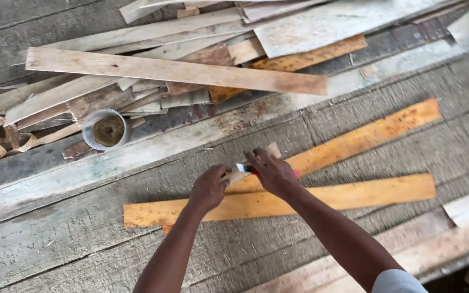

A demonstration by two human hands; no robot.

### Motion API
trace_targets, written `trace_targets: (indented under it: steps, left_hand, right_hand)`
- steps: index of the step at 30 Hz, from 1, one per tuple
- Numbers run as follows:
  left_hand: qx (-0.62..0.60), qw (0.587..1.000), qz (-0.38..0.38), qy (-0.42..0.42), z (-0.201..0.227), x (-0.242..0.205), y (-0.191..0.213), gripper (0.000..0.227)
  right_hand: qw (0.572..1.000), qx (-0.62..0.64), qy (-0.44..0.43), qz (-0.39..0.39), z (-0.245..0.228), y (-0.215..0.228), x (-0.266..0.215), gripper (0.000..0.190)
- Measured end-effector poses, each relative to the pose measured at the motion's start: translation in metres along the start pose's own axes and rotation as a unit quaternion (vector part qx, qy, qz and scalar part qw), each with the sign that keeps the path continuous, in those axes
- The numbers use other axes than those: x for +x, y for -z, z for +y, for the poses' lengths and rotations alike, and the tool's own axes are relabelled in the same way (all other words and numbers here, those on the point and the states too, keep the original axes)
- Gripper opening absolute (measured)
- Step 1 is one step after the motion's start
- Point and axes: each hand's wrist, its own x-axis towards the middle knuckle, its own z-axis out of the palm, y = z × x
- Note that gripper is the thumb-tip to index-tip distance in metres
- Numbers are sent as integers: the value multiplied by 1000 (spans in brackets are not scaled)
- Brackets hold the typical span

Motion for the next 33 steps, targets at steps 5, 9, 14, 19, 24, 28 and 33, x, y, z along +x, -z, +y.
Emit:
trace_targets:
  steps: [5,9,14,19,24,28,33]
  left_hand:
    - [93,993,79,4,-41,77,37,42]
    - [202,968,145,-12,-66,122,63,38]
    - [214,957,195,-26,-98,154,69,36]
    - [229,945,230,-50,-122,165,60,37]
    - [312,896,313,-42,-131,162,48,35]
    - [306,906,292,9,-82,139,53,52]
    - [191,922,336,-15,-52,77,12,37]
  right_hand:
    - [999,31,-5,17,24,-27,84,61]
    - [996,77,-31,-5,33,-36,132,57]
    - [995,58,-56,-56,36,-55,174,61]
    - [997,39,-62,-17,33,-63,186,56]
    - [994,-25,-96,-44,34,-94,187,55]
    - [989,-61,-123,-55,12,-54,185,60]
    - [991,104,-86,15,0,-15,119,50]
